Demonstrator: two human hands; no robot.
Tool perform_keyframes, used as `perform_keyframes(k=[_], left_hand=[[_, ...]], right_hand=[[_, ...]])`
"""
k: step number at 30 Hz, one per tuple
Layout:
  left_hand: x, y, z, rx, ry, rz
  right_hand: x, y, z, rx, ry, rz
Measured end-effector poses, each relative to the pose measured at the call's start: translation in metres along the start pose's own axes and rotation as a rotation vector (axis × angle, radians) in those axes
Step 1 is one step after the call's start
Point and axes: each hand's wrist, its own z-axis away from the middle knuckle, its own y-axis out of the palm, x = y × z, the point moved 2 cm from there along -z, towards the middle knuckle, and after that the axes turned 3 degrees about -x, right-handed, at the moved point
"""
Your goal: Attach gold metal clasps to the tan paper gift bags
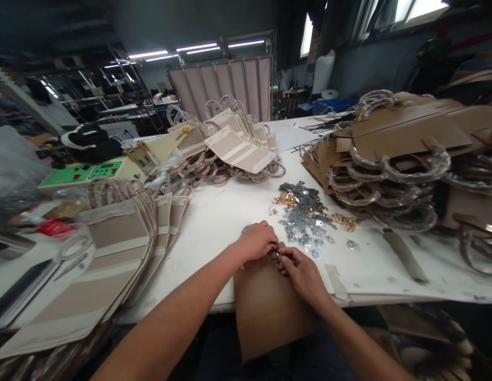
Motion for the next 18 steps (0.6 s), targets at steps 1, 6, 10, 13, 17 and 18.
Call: perform_keyframes(k=[1, 6, 10, 13, 17, 18], left_hand=[[0.0, -0.002, -0.002, 0.018, 0.016, 0.013], [-0.008, -0.007, -0.016, 0.085, 0.046, 0.094], [-0.013, -0.006, -0.024, 0.092, -0.037, 0.204], [-0.013, -0.007, -0.022, 0.068, -0.15, 0.341], [-0.022, -0.01, -0.016, 0.031, -0.251, 0.602], [-0.027, -0.011, -0.015, 0.011, -0.263, 0.661]], right_hand=[[-0.002, 0.001, -0.001, -0.008, -0.013, 0.016], [0.0, -0.003, 0.0, -0.004, -0.138, 0.149], [0.006, 0.001, 0.002, -0.034, -0.287, 0.267], [0.002, 0.006, 0.003, -0.017, -0.361, 0.301], [-0.003, 0.009, 0.004, 0.011, -0.379, 0.308], [-0.002, 0.009, 0.005, 0.011, -0.375, 0.312]])
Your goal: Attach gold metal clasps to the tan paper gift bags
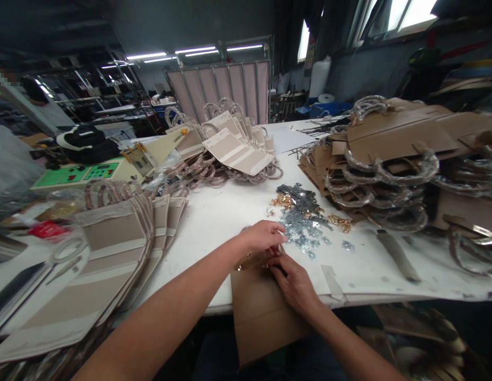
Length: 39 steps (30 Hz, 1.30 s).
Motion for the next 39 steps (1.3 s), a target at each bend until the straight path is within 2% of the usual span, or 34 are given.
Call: perform_keyframes(k=[2, 4, 7, 9, 11, 12, 15, 19, 23, 32, 39], left_hand=[[-0.007, 0.005, 0.004, -0.04, 0.002, 0.099], [-0.011, 0.008, 0.007, -0.139, 0.028, 0.113], [-0.002, 0.007, 0.016, -0.37, 0.043, -0.098], [0.011, 0.007, 0.028, -0.433, 0.02, -0.251], [0.025, 0.009, 0.04, -0.391, 0.008, -0.332], [0.03, 0.01, 0.045, -0.369, 0.009, -0.371], [0.038, 0.014, 0.054, -0.333, -0.012, -0.459], [0.039, 0.014, 0.046, -0.289, -0.108, -0.495], [0.038, 0.009, 0.035, -0.222, -0.168, -0.5], [0.038, 0.003, 0.03, -0.056, -0.245, -0.466], [0.03, 0.005, 0.035, -0.085, -0.183, -0.391]], right_hand=[[0.003, -0.002, 0.0, -0.02, 0.008, -0.002], [0.007, -0.004, 0.0, -0.069, 0.021, -0.015], [0.004, -0.009, -0.002, -0.149, 0.146, -0.121], [-0.005, -0.012, -0.004, -0.181, 0.29, -0.253], [-0.014, -0.017, -0.009, -0.186, 0.38, -0.312], [-0.017, -0.02, -0.013, -0.176, 0.384, -0.271], [-0.02, -0.032, -0.027, -0.102, 0.299, -0.018], [-0.011, -0.048, -0.042, 0.007, 0.199, 0.161], [-0.005, -0.053, -0.043, 0.098, 0.135, 0.332], [-0.013, -0.04, -0.027, 0.019, 0.17, 0.26], [-0.003, -0.036, -0.022, -0.08, 0.132, 0.271]])
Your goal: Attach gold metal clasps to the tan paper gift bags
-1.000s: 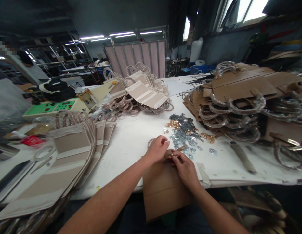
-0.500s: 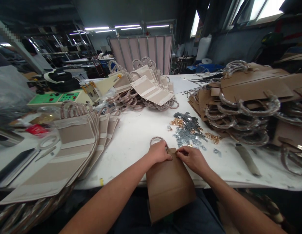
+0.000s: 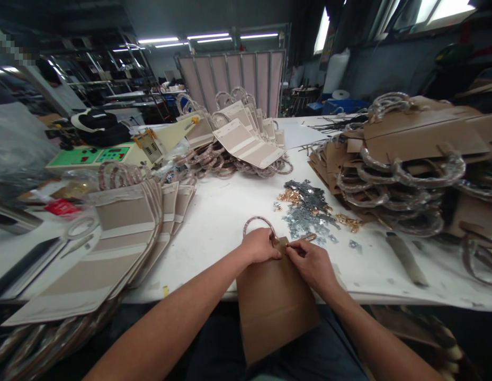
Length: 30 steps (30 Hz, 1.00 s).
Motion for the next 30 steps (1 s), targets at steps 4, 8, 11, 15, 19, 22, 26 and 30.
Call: perform_keyframes(k=[4, 8, 11, 15, 19, 22, 26, 30], left_hand=[[-0.006, 0.001, 0.004, -0.038, 0.045, 0.074], [-0.01, -0.001, 0.008, -0.068, 0.061, 0.127], [-0.013, -0.003, 0.012, -0.092, 0.067, 0.148], [-0.016, -0.004, 0.017, -0.116, 0.077, 0.166], [-0.02, -0.003, 0.02, -0.134, 0.079, 0.166], [-0.025, -0.003, 0.024, -0.154, 0.085, 0.152], [-0.032, -0.005, 0.029, -0.172, 0.108, 0.129], [-0.038, -0.01, 0.034, -0.17, 0.143, 0.111]], right_hand=[[0.004, -0.001, 0.007, -0.035, -0.007, 0.003], [0.006, -0.004, 0.011, -0.031, -0.013, 0.005], [0.009, -0.009, 0.01, -0.007, -0.105, 0.061], [0.017, -0.021, 0.006, 0.089, -0.177, 0.17], [0.027, -0.031, 0.005, 0.176, -0.184, 0.181], [0.03, -0.032, 0.006, 0.181, -0.196, 0.196], [0.028, -0.029, 0.005, 0.183, -0.163, 0.176], [0.027, -0.031, 0.003, 0.17, -0.094, 0.087]])
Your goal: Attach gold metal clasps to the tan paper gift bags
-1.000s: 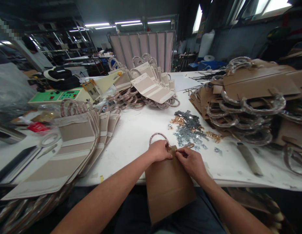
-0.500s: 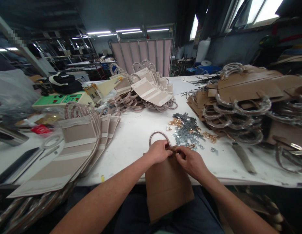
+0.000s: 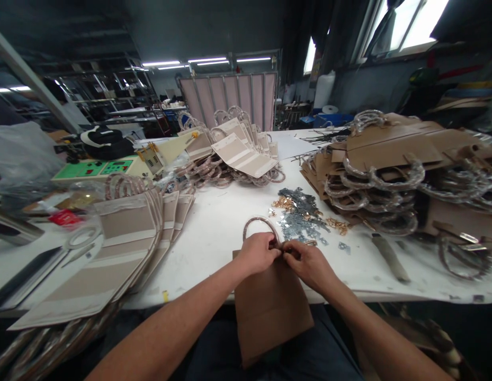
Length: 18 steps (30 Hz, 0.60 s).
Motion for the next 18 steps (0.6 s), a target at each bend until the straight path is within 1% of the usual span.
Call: perform_keyframes(k=[3, 5, 8, 10, 12, 14, 15, 16, 18], left_hand=[[-0.007, -0.005, 0.003, 0.011, 0.042, -0.002], [-0.012, -0.01, 0.006, 0.026, 0.077, 0.003], [-0.018, -0.015, 0.009, 0.063, 0.116, -0.003], [-0.019, -0.018, 0.008, 0.092, 0.129, -0.056], [-0.016, -0.018, 0.005, 0.1, 0.14, -0.15], [-0.012, -0.016, 0.004, 0.062, 0.164, -0.243], [-0.009, -0.015, 0.006, 0.019, 0.185, -0.276], [-0.006, -0.013, 0.01, -0.038, 0.217, -0.296], [0.002, -0.008, 0.026, -0.202, 0.307, -0.311]], right_hand=[[0.001, -0.009, -0.001, -0.042, 0.079, -0.059], [0.001, -0.016, -0.002, -0.039, 0.09, -0.09], [-0.002, -0.021, -0.005, 0.078, 0.113, -0.168], [-0.006, -0.021, -0.006, 0.164, 0.148, -0.253], [-0.01, -0.019, -0.008, 0.18, 0.155, -0.299], [-0.012, -0.016, -0.01, 0.135, 0.139, -0.261], [-0.013, -0.013, -0.011, 0.107, 0.132, -0.226], [-0.014, -0.011, -0.012, 0.083, 0.127, -0.195], [-0.015, -0.005, -0.014, 0.055, 0.125, -0.153]])
